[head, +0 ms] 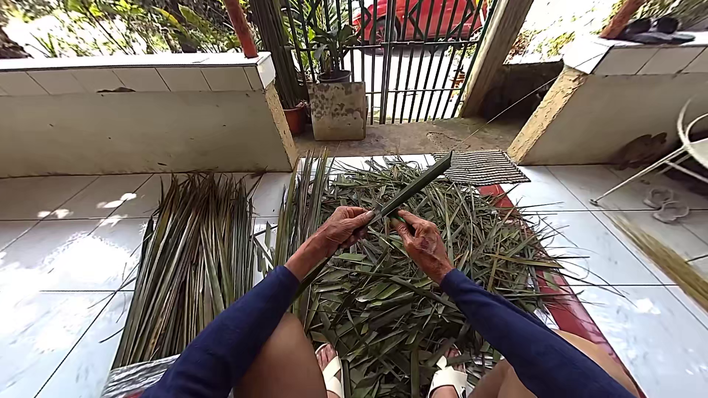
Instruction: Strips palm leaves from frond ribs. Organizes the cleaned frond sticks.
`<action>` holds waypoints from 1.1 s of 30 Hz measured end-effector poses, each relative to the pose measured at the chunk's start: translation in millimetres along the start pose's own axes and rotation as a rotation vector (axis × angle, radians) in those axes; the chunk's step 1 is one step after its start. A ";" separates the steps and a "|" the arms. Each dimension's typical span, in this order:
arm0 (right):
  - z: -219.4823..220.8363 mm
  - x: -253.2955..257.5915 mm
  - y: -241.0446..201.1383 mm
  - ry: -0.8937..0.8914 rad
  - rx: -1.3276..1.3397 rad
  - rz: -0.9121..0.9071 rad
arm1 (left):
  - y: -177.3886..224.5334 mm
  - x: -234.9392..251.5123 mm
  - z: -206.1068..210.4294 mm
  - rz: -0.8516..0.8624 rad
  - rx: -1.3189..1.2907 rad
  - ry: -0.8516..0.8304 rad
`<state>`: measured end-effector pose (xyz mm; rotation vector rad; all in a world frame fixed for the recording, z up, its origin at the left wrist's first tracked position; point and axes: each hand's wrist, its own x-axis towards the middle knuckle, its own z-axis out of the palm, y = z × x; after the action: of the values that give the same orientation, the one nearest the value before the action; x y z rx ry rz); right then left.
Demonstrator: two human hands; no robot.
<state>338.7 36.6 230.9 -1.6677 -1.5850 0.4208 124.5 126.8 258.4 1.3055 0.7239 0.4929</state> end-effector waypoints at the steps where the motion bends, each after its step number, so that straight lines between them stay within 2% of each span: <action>1: 0.1 0.1 -0.8 0.020 -0.016 0.004 | 1.2 -0.3 1.7 0.012 0.021 0.015; 14: -3.0 0.4 -13.2 0.117 -0.200 0.083 | 12.3 -8.7 12.4 0.032 0.252 0.178; 26: -41.5 35.6 21.6 0.244 -0.155 0.124 | 13.5 -27.0 2.4 0.056 0.335 0.149; 29: -56.0 46.4 33.6 0.249 -0.142 0.181 | 14.7 -31.4 0.1 0.054 0.346 0.150; 33: -82.0 56.0 53.3 0.374 -0.130 0.271 | 15.6 -35.5 -3.7 0.012 0.328 0.153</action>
<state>442.6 69.0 260.2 -1.9386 -1.1378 0.1285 98.4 107.9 280.3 1.5895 0.9536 0.5011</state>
